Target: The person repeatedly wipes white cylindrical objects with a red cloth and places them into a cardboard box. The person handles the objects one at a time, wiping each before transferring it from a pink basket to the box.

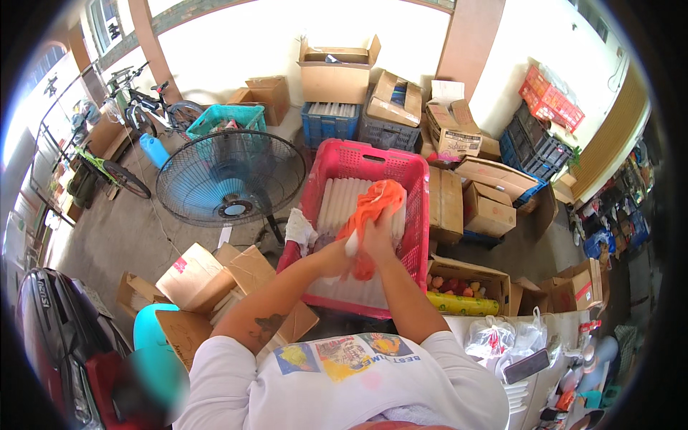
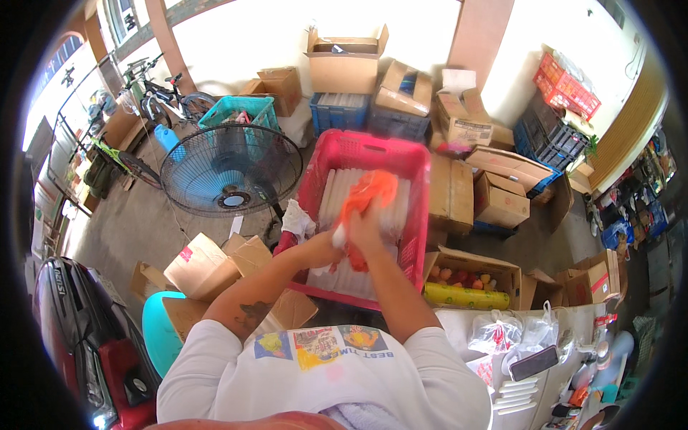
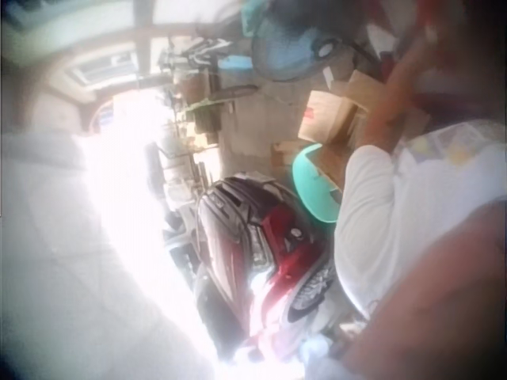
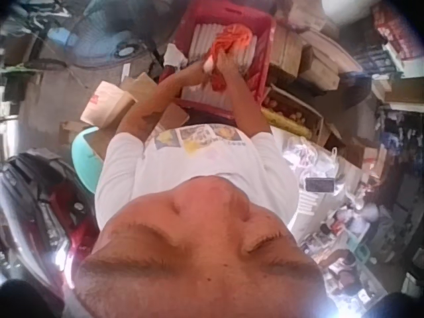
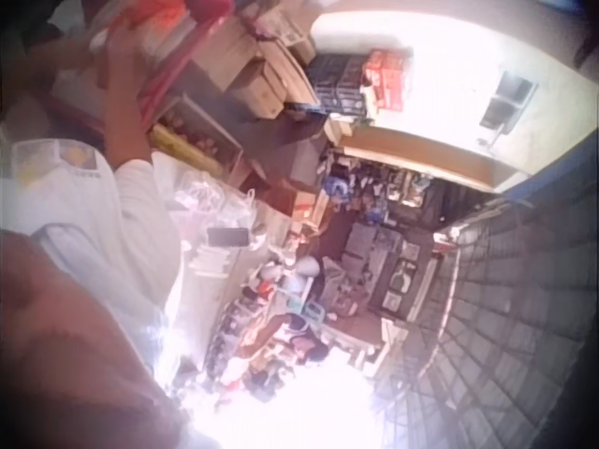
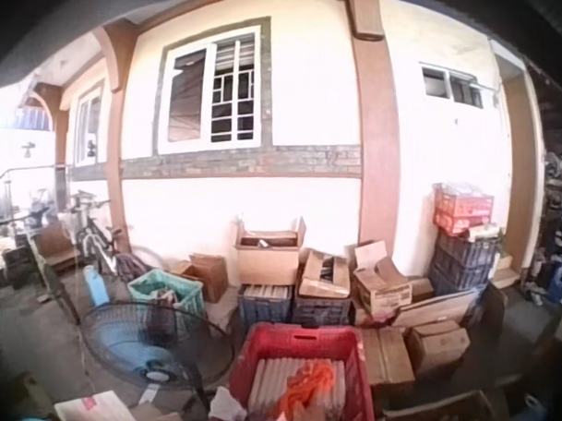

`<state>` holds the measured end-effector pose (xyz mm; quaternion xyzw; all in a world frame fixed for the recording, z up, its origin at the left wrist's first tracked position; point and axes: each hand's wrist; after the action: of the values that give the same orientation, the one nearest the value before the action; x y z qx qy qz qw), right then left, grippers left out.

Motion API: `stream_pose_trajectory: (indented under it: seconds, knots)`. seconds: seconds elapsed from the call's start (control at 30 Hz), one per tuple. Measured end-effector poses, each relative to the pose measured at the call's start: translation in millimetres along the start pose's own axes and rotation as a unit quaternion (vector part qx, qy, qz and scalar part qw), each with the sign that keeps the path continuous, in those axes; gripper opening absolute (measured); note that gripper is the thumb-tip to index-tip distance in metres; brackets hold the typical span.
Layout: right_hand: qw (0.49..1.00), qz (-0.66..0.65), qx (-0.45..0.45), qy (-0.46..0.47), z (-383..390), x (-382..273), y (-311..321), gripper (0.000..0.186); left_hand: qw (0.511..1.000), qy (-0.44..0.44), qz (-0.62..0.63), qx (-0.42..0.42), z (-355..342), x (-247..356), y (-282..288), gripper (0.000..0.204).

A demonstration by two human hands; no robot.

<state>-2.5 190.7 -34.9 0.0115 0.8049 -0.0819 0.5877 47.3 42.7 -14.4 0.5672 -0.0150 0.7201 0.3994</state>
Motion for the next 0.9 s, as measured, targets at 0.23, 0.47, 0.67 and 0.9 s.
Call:
stream_pose_trajectory:
  seconds: [0.23, 0.47, 0.67, 0.9]
  knots:
    - [0.96, 0.196, -0.191, -0.051, -46.3, 13.3, 5.8, 0.031, 0.986, 0.098, 0.097, -0.09, 35.1, -9.1, 13.0, 0.016]
    - [0.939, -0.169, 0.064, -0.292, -37.8, 59.1, -15.9, 0.042, 0.965, 0.101, -0.18, 0.163, 71.2, -13.0, -8.4, 0.04]
    - [0.912, -0.368, 0.022, -0.178, -50.8, 53.9, 21.7, 0.047, 0.932, -0.013, -0.166, 0.321, 187.0, -107.2, -26.3, 0.048]
    - [0.896, -0.335, -0.042, -0.288, -29.8, 65.5, 76.0, 0.044, 0.73, 0.408, 0.158, 0.525, 247.6, -348.1, -127.6, 0.069]
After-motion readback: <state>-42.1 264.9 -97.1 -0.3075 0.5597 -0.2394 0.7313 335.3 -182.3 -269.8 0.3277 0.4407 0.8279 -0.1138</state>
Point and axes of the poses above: each hand's wrist, its own z-axis away from the middle knuckle, its own y-axis out of the back of the hand, x = y × z, and after that the axes turned 10 degrees about -z, right-handed
